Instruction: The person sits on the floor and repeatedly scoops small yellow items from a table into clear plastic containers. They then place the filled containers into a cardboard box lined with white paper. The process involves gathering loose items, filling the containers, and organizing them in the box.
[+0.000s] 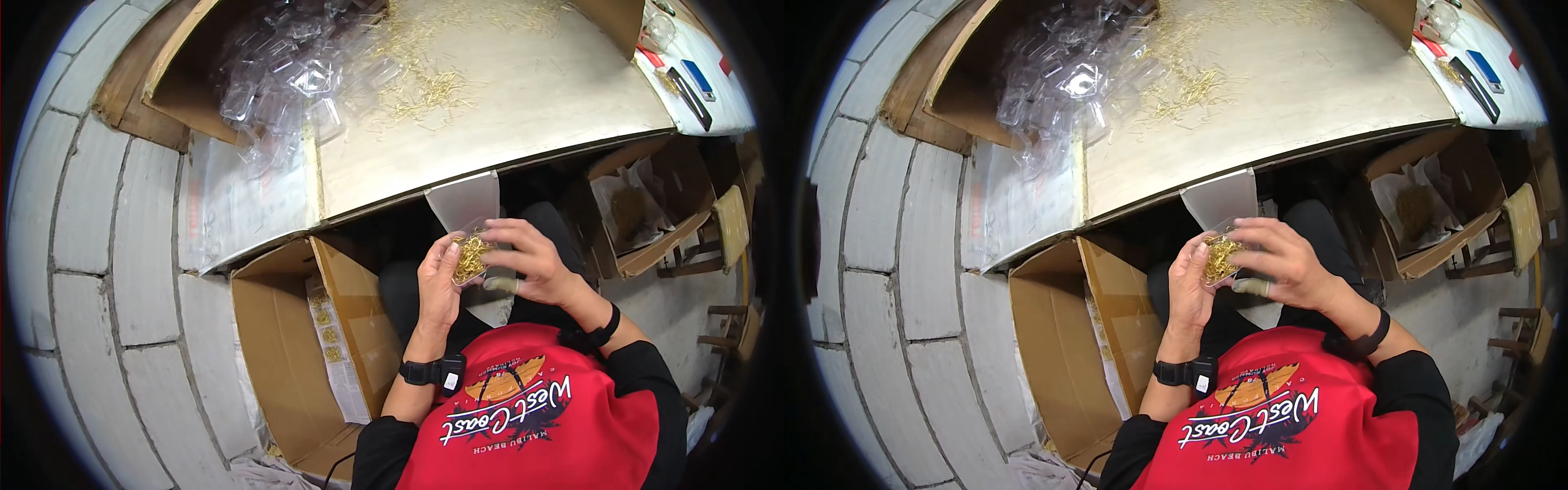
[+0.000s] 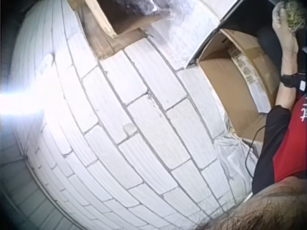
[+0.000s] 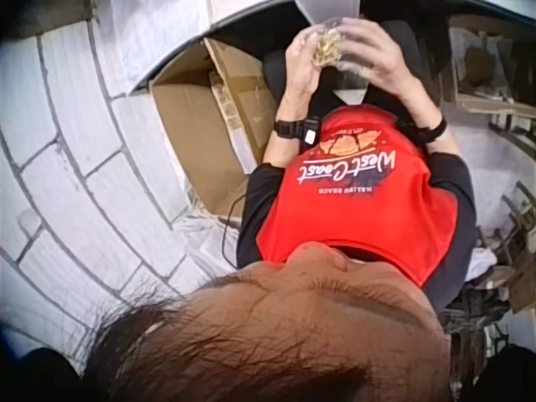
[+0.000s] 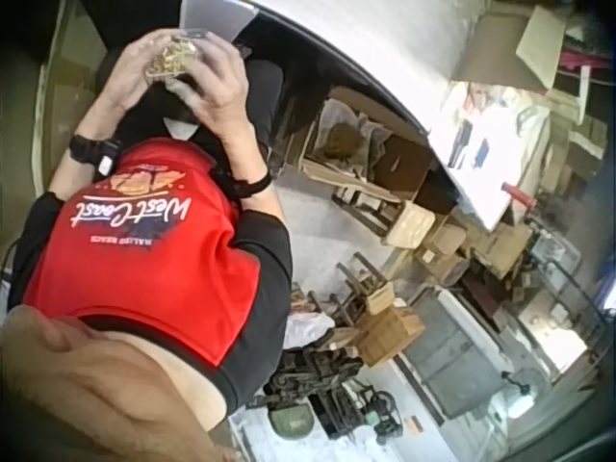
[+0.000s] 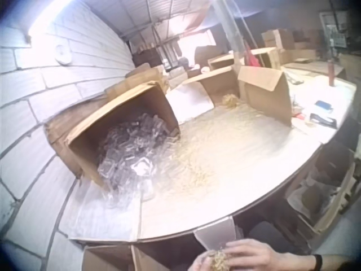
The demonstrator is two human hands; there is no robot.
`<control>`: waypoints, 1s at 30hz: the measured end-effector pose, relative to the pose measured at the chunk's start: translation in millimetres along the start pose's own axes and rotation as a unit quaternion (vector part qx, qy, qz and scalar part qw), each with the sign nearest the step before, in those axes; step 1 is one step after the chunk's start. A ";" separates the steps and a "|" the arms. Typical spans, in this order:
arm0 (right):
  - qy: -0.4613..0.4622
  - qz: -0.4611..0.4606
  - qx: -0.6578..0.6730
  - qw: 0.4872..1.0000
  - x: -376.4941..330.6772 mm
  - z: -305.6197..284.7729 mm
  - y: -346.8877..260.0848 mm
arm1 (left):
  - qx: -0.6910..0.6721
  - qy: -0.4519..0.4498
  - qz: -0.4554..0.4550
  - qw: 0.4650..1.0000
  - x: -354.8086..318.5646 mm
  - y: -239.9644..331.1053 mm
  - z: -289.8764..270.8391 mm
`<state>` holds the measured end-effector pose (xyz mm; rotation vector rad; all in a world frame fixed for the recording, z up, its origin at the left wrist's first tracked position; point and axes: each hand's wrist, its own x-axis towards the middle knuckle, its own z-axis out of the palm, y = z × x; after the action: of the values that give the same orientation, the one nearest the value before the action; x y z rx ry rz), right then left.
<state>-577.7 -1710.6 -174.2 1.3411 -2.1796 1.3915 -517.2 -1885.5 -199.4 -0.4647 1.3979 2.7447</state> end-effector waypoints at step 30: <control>0.021 0.072 -0.104 0.992 7.2 -37.2 7.3 | 0.030 -0.064 -0.052 0.996 19.2 7.7 27.4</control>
<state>-597.3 -1683.7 -154.8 1.0922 -2.3571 1.1863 -543.6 -1870.5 -183.6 -0.3407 1.3806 2.5932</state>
